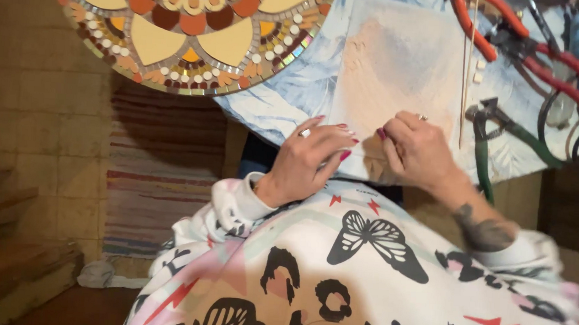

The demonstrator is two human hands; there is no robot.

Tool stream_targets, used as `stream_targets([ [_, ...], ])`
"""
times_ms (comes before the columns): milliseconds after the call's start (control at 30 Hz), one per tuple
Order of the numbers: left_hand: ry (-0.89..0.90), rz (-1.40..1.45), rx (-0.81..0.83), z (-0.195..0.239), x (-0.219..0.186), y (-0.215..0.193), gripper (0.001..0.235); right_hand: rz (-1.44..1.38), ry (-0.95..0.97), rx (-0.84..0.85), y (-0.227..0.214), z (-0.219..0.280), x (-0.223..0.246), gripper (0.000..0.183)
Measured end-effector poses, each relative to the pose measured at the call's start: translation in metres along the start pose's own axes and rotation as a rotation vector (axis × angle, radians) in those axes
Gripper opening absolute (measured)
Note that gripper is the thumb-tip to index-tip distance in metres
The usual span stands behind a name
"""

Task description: The person sits at a craft table and places small mosaic tiles one at a time onto a round mandala-shaped mosaic artwork, pressing each piece into position by hand. They later hold a long wooden dowel across the piece while continuing to position small tiles along its edge.

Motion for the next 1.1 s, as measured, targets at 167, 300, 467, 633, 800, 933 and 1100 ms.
stream_targets([
  [167,0.066,-0.143,0.131,0.017,0.008,0.01,0.045,0.235,-0.186,0.15,0.011,-0.025,0.014,0.009],
  [300,0.055,-0.195,0.17,0.018,0.013,0.012,0.051,0.241,-0.283,0.092,0.032,-0.063,0.024,0.013],
  [467,0.009,-0.177,0.196,0.018,0.017,0.015,0.051,0.257,-0.344,0.088,0.04,-0.085,0.017,0.015],
  [633,-0.002,-0.153,0.186,0.016,0.014,0.012,0.05,0.265,-0.6,0.338,0.011,-0.028,0.004,0.017],
  [800,0.042,-0.144,0.163,0.013,0.006,0.008,0.046,0.362,-0.493,0.75,-0.005,0.015,-0.05,0.037],
  [933,0.084,-0.109,-0.023,-0.008,-0.015,-0.005,0.043,0.275,-0.331,0.44,-0.016,0.002,-0.003,0.02],
  [1100,-0.141,0.594,-0.182,-0.022,-0.018,0.003,0.046,-0.402,0.165,-0.027,0.019,0.013,-0.002,0.027],
])
Point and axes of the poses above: each hand's wrist, its own z-axis away from the middle knuckle, its own y-axis out of the palm, x = y × z, the point moved 5 cm from there along -z, towards the middle knuckle, and after that the axes turned 14 degrees about z, right-handed, at the moved point
